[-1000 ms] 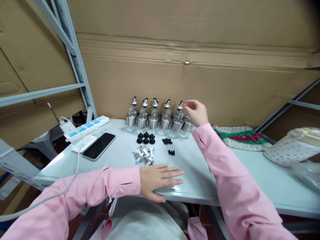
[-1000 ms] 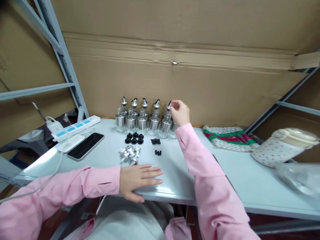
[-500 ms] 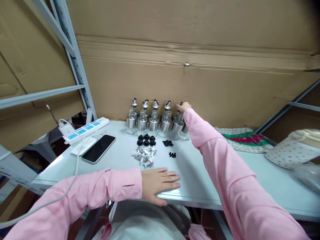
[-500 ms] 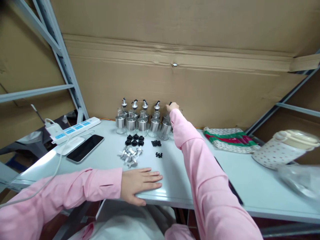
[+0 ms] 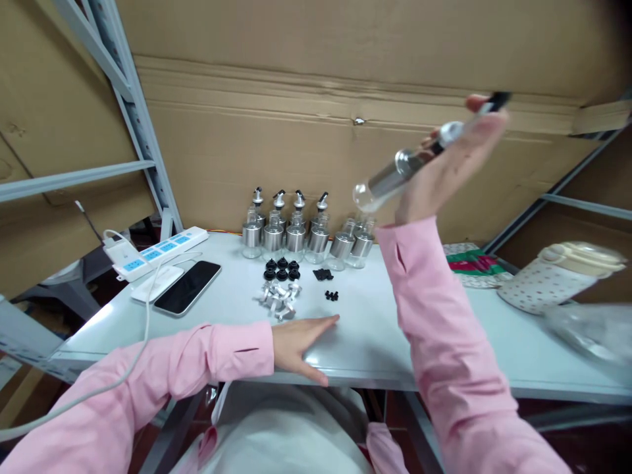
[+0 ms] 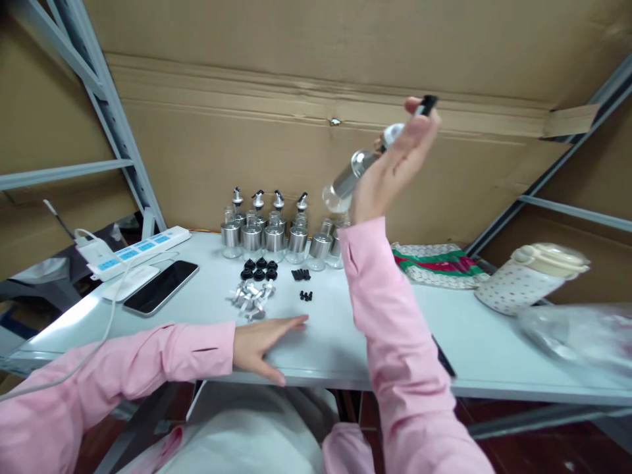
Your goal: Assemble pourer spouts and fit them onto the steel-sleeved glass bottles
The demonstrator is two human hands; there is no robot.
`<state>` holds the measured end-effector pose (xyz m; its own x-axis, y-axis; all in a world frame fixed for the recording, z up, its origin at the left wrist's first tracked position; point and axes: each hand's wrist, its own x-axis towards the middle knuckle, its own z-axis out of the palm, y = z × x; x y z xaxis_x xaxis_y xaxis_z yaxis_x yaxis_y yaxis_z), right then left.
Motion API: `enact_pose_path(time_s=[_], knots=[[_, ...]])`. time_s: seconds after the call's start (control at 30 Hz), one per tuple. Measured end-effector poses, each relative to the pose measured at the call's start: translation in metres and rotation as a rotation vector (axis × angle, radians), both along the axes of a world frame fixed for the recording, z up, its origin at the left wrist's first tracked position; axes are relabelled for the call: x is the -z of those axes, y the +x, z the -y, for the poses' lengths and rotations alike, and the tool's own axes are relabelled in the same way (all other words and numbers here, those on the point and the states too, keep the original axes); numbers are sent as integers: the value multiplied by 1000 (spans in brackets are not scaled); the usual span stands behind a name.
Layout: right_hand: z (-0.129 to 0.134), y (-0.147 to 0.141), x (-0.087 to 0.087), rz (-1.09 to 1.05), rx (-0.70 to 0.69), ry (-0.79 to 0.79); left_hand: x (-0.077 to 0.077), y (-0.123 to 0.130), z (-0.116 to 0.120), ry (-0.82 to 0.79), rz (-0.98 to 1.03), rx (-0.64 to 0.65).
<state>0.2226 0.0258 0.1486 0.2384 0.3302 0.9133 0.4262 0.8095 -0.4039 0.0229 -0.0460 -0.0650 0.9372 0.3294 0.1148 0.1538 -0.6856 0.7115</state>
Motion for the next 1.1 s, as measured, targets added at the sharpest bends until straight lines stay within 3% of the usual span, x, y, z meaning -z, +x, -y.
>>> enact_pose_path(time_s=[0.07,0.1,0.17,0.3,0.43,0.57,0.8,1.0,1.1], knots=[[44,-22,12,-299,59,139,6,-1,-5,-197,135,-67],[62,-33,21,-345,25,111,8,-1,-8,-286,204,-82],[88,-49,42,-296,-121,-89,12,0,-13,-435,305,-113],[101,-64,84,-195,-458,-541,5,3,-14,-520,447,-127],[98,-74,114,-246,-595,-691,-7,3,-7,-542,392,-77],[100,-81,126,-314,-603,-686,-9,0,-5,-622,323,-144],[107,-78,145,-269,-556,-556,-4,-1,-8,-563,298,-183],[112,-77,157,-189,-544,-408,-7,1,-7,-485,319,-147],[113,-75,158,-139,-568,-417,-7,1,-7,-480,307,-119]])
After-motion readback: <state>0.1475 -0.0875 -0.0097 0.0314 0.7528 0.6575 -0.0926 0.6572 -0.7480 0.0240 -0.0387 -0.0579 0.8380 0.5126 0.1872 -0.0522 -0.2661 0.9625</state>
